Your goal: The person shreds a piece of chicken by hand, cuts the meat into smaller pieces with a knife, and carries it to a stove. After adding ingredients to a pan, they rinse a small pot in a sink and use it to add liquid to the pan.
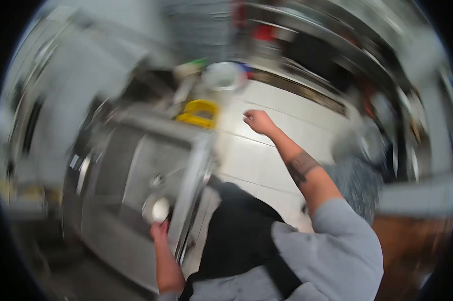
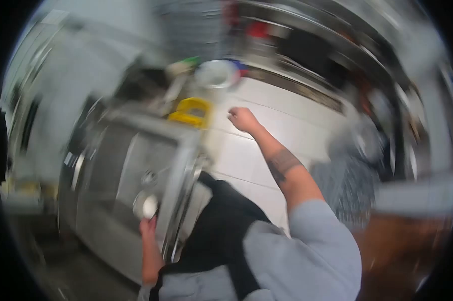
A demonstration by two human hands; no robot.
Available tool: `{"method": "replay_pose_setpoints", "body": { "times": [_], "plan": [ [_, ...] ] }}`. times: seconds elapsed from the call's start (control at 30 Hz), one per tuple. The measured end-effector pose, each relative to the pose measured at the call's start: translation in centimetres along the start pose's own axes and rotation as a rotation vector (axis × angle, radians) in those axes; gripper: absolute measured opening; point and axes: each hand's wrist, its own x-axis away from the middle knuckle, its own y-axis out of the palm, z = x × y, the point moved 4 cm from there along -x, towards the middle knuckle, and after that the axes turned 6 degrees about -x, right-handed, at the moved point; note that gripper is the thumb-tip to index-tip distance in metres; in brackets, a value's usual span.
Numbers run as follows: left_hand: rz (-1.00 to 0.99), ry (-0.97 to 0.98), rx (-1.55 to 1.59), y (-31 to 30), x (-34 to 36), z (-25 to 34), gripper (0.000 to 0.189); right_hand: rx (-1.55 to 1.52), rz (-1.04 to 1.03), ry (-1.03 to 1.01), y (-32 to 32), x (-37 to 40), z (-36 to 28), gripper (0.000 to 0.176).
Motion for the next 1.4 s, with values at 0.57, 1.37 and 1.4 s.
{"method": "replay_pose_setpoints", "body": {
  "times": [0.57, 1.37, 1.4],
  "plan": [
    [0.518, -0.046, -0.318, 4.0, 7.3, 3.3, 0.024, 0.338, -0.222, -1.347, 50.3, -18.0, -55.9, 0.057],
    [0.326, 0.543, -0.199, 2.9, -6.6, 31.1, 0.037, 0.342, -1.111, -1.012, 46.4, -7.7, -52.0, 0.030],
    [0.559, 0.782, -0.137, 2.4, -6.6, 30.7, 0.044, 0.346, -1.121, -1.021, 46.4, -7.1, -52.9, 0.030]
  ]
}}
